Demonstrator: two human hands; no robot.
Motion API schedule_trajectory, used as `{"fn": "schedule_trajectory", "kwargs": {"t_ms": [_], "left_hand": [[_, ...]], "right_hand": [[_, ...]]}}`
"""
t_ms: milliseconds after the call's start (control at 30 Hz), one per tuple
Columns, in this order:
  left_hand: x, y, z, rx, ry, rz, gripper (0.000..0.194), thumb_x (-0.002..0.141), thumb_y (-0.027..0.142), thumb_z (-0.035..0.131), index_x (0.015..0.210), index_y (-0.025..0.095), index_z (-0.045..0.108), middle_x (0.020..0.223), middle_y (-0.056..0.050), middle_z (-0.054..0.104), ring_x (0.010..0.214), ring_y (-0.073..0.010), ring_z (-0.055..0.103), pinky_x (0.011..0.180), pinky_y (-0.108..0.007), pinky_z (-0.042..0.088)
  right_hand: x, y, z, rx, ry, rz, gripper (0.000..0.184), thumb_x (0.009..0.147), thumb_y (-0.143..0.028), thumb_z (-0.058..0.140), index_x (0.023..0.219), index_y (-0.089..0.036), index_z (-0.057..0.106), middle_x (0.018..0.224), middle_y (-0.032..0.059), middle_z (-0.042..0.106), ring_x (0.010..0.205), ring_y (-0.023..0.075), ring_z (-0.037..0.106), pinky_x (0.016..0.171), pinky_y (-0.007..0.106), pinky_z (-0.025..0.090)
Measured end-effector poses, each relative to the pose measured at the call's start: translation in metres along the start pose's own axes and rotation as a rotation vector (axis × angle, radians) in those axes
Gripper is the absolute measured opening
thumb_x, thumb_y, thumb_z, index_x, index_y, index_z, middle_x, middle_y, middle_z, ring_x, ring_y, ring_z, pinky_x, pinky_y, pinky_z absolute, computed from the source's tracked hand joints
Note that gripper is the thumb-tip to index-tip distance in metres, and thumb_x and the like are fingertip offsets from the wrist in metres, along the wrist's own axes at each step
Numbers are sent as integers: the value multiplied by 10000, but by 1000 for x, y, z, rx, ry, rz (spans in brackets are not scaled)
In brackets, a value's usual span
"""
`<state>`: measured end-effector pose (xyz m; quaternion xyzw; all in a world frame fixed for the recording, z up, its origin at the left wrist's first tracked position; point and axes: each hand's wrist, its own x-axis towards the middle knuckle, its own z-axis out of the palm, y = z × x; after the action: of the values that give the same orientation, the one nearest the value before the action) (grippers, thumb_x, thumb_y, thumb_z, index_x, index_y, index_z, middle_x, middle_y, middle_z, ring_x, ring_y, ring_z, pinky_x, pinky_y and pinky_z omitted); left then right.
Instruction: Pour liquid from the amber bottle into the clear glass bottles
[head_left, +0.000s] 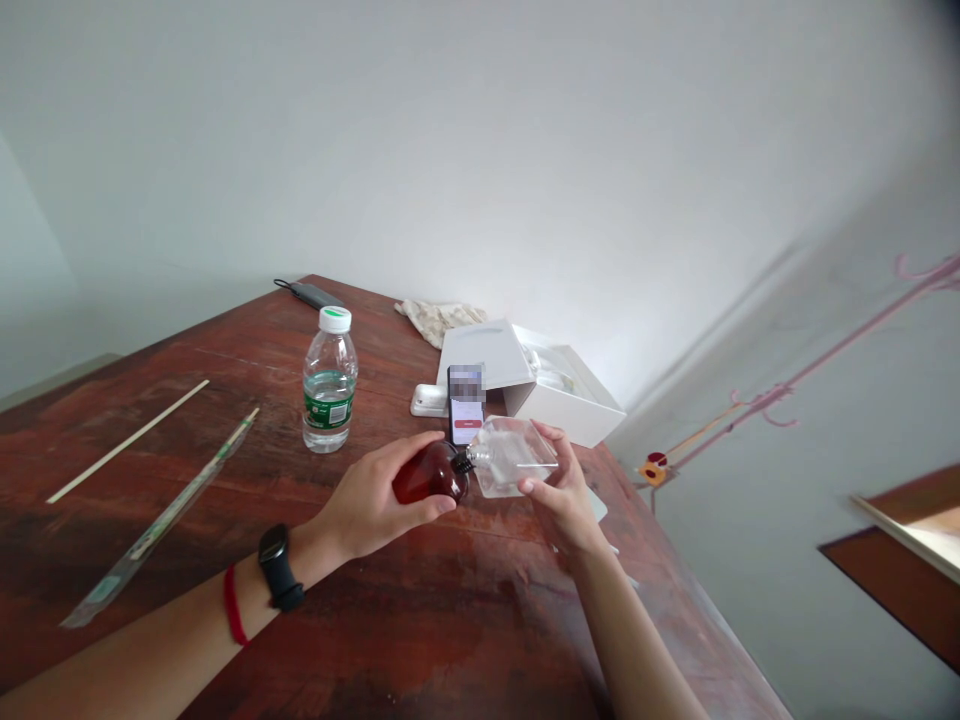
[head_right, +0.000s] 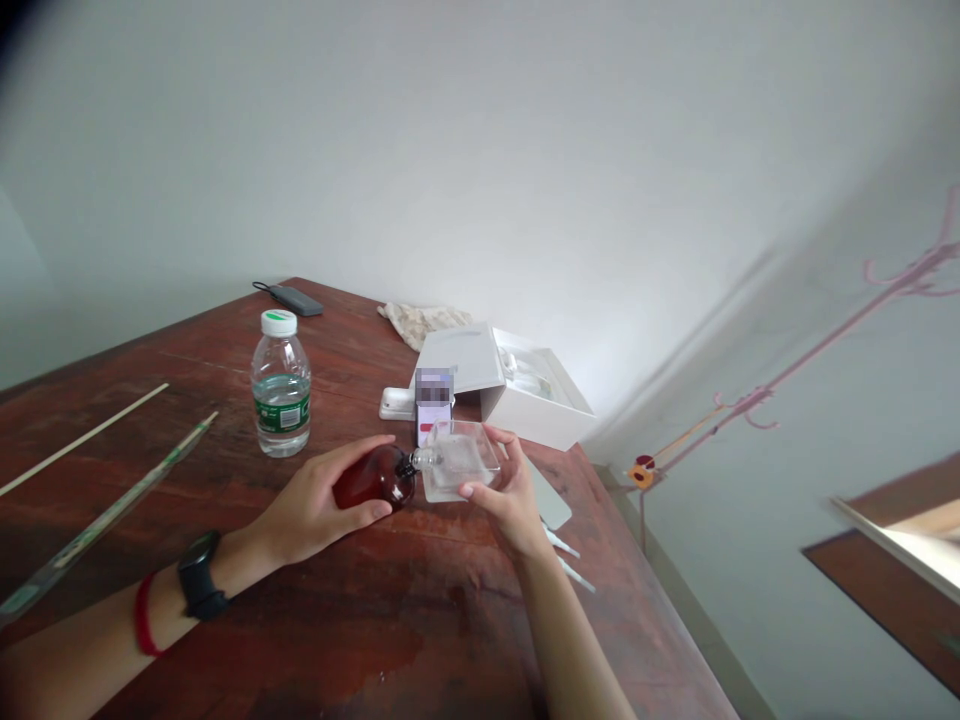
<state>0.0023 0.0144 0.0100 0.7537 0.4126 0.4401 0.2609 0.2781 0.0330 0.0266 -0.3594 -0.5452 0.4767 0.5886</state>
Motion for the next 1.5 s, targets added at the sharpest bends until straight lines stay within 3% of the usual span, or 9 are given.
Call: {"fn": "schedule_trajectory", "kwargs": {"t_ms": [933, 1500], "left_hand": [[-1, 3, -1, -9, -3, 6, 724, 881, 616, 765, 1476, 235, 608, 1441, -119, 722, 1296, -343, 702, 1134, -488, 544], [0, 3, -1, -11, 1, 7, 723, 873, 607, 775, 1474, 238, 615, 1441, -112, 724, 1295, -342, 705, 1132, -482, 551]], "right_hand": [[0, -1, -2, -53, 8, -39, 675, 588, -356, 1029, 1160, -308, 675, 1290, 65, 750, 1225, 341, 699, 1019, 473, 591], [0, -2, 0, -12, 36, -31, 716, 546, -332, 1041, 1163, -312, 678, 1279, 66, 753, 1222, 329, 694, 1004, 457, 594]]}}
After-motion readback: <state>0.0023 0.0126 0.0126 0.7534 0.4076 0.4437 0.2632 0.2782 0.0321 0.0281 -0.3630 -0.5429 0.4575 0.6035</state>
